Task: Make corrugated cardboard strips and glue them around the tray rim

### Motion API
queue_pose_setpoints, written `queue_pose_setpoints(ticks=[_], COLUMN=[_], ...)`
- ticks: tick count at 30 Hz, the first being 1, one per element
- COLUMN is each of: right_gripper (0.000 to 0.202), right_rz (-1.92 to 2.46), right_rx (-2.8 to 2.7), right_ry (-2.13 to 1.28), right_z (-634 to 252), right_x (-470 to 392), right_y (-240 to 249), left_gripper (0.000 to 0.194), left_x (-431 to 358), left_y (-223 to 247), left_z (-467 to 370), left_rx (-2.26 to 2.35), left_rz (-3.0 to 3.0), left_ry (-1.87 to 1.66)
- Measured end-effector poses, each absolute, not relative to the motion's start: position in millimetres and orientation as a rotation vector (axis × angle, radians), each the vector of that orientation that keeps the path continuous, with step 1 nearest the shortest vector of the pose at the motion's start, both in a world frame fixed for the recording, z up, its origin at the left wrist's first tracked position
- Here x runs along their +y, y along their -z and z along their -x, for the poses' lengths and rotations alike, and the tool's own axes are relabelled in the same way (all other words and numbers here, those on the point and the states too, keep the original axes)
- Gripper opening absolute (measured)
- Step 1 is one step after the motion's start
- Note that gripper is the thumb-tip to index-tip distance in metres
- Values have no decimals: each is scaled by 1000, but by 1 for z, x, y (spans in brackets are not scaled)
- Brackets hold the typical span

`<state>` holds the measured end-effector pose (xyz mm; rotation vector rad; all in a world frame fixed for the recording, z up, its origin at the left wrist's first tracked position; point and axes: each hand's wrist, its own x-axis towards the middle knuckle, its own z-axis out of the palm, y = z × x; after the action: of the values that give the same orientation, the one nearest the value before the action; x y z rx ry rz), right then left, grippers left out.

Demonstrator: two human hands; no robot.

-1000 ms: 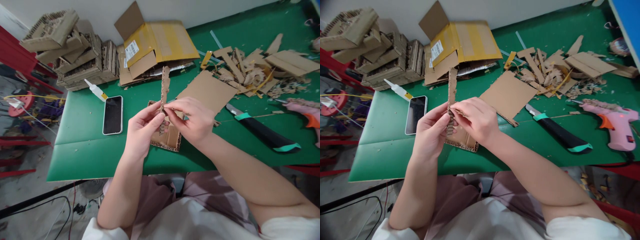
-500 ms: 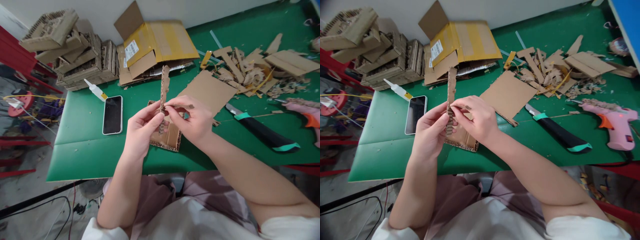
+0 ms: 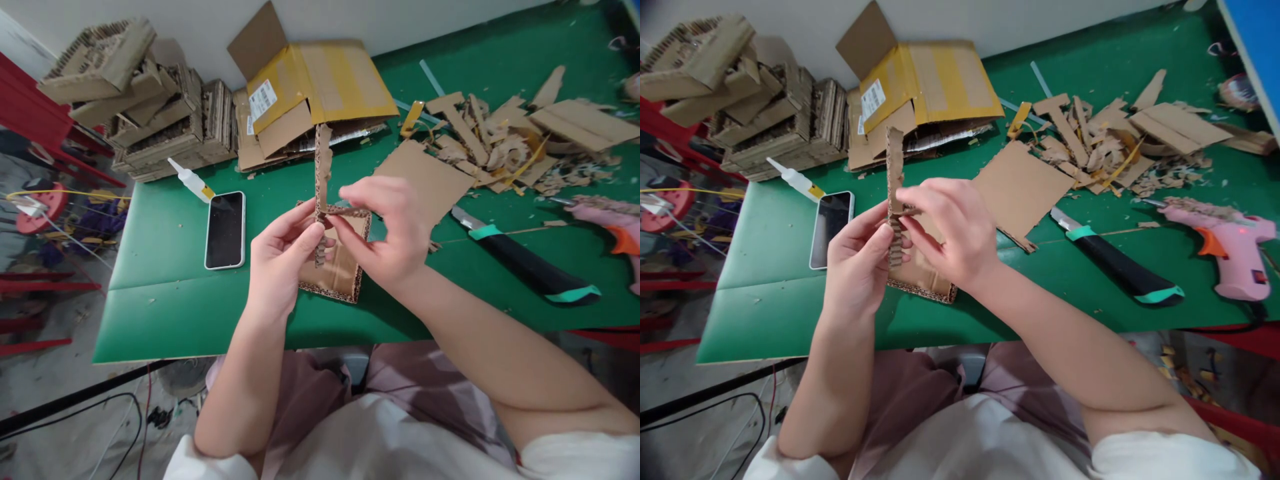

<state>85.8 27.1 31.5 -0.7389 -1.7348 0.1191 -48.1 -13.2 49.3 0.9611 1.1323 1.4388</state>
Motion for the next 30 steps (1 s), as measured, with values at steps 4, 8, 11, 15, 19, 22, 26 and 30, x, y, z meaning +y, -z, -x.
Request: queue_pose_setpoints(ticks=[4,8,11,15,19,22,26,30], right_gripper=[41,16,8,8,18,19,17,12], right_rz=[803,791,828,843,793,823,831,828], right_rx=[-1713,-1731,-1707,-1703,-1707,-1716,-1694,-1692], right_ry=[-449,-284,-261,-368,-545,-601,-669,-663], right_z=[-85,-85,-85,-84,-83,-84,-84,-83], right_x=[24,24,25,23,21,22,24,24], right_y=[-33,-34,-33,-32,-31,-32,-31,-30], left_gripper=[31,29,27,31,30,31,33,34], left_x=[-12,-12,-12,-13,-15,-16,-18,-19], left_y=[-50,-50,-50,-48,-46,-47,-46,-45], left_z=[50,52,51,49,46,45,46,46], left_rx=[1103,1074,1055,1109,1223,1331,1394,1405], left_rz=[-910,-958,-956,-975,-1119,-1227,-1333,-1412], left_ry=[-1397,-1343,-1343,-1394,-1498,-1522,-1493,-1483])
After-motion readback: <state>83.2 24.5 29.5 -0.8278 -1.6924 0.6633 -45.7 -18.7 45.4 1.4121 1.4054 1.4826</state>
